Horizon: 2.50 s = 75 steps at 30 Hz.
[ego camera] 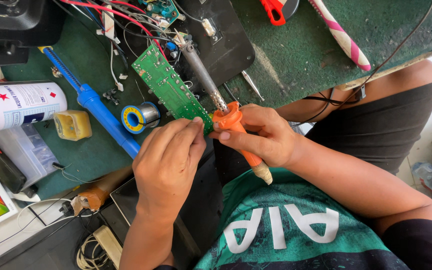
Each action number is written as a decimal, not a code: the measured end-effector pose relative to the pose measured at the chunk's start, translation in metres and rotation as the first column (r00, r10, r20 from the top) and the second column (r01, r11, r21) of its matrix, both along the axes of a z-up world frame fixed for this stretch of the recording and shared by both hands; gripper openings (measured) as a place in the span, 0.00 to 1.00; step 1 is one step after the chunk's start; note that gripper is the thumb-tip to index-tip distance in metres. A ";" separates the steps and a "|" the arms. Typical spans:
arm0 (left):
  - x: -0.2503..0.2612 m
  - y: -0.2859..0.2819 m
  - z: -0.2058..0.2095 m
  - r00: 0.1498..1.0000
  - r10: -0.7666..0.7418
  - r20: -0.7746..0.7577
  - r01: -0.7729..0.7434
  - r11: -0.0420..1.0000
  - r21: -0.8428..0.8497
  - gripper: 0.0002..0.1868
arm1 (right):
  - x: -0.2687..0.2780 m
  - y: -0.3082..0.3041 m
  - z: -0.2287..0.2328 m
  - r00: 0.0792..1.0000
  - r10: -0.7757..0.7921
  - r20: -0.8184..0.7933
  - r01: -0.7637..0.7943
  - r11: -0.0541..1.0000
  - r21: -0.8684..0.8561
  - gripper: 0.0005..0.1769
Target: The person is soldering a green circuit board using a soldering iron and solder wire. They also use a blue desoldering pump to remove solder from the board. The task involves precise hand movements to apply heat and solder to specific points on the board.
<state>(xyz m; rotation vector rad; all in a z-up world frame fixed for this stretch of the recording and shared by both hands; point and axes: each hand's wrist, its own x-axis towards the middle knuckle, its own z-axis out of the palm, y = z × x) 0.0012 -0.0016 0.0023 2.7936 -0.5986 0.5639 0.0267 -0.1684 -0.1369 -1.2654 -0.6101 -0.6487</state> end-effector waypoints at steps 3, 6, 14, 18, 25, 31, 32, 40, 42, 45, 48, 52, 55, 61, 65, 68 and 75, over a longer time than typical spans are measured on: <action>0.001 0.000 0.000 1.000 -0.012 -0.001 0.012 1.000 0.016 0.07 | 0.001 -0.002 0.001 1.000 -0.001 0.004 0.001 1.000 -0.002 0.23; 0.004 0.002 0.002 1.000 -0.023 -0.014 0.023 1.000 0.019 0.06 | 0.001 -0.002 0.001 1.000 -0.001 0.001 0.001 1.000 -0.003 0.23; 0.006 0.003 0.003 0.999 -0.043 -0.029 0.044 0.999 0.026 0.07 | 0.002 -0.003 0.004 1.000 -0.010 -0.001 0.010 1.000 -0.009 0.23; 0.008 0.005 0.006 0.997 -0.043 -0.067 0.043 0.999 0.004 0.06 | 0.000 -0.003 0.005 1.000 -0.007 -0.003 0.006 1.000 -0.009 0.23; 0.009 0.008 0.004 0.995 -0.059 -0.083 0.060 0.998 0.000 0.06 | 0.003 -0.002 0.008 1.000 -0.028 -0.009 0.028 0.999 -0.021 0.23; 0.014 0.009 0.014 0.984 -0.053 -0.171 0.039 0.996 -0.084 0.04 | 0.005 -0.005 0.011 1.000 -0.014 0.002 0.014 0.999 -0.031 0.23; 0.013 0.009 0.014 0.986 -0.051 -0.162 0.037 0.996 -0.086 0.04 | 0.005 -0.006 0.013 1.000 -0.011 0.012 0.012 0.999 -0.033 0.23; 0.006 0.012 0.001 0.973 0.017 -0.232 -0.107 0.918 -0.382 0.06 | 0.009 -0.008 0.026 0.997 0.037 0.068 -0.031 0.995 -0.091 0.23; 0.005 0.013 0.000 0.977 0.025 -0.210 -0.104 0.921 -0.376 0.06 | 0.008 -0.006 0.030 0.994 0.066 0.082 -0.057 0.993 -0.104 0.23; 0.005 0.012 0.004 0.979 0.031 -0.201 -0.102 0.930 -0.352 0.06 | 0.008 -0.004 0.032 0.991 0.101 0.087 -0.089 0.988 -0.129 0.23; 0.002 0.014 0.001 0.976 0.009 -0.218 -0.088 0.931 -0.354 0.06 | 0.006 -0.007 0.034 0.991 0.118 0.061 -0.105 0.978 -0.180 0.22; -0.002 0.014 -0.009 0.982 0.033 -0.186 -0.098 0.929 -0.358 0.08 | 0.007 -0.012 0.033 0.997 0.046 0.069 -0.024 0.957 -0.290 0.21; -0.004 0.007 -0.014 0.989 0.056 -0.136 -0.097 0.942 -0.320 0.07 | 0.009 -0.014 0.034 0.996 0.018 0.093 0.015 0.941 -0.337 0.23; -0.011 -0.002 -0.027 0.995 0.095 0.025 -0.090 0.983 -0.160 0.09 | 0.002 -0.014 0.018 0.993 0.087 0.077 -0.058 0.948 -0.312 0.21; -0.005 0.005 -0.021 0.990 0.122 0.075 -0.097 0.955 -0.279 0.07 | 0.011 -0.017 0.031 0.991 -0.043 0.125 0.089 0.917 -0.390 0.26; -0.007 0.029 0.004 0.988 0.150 -0.043 -0.148 0.815 -0.560 0.06 | 0.010 -0.025 0.034 0.982 -0.009 0.187 0.096 0.880 -0.466 0.25; -0.006 0.112 -0.005 0.910 0.403 -0.099 -0.415 0.871 -0.262 0.05 | 0.009 -0.028 0.029 0.982 -0.018 0.187 0.111 0.855 -0.507 0.37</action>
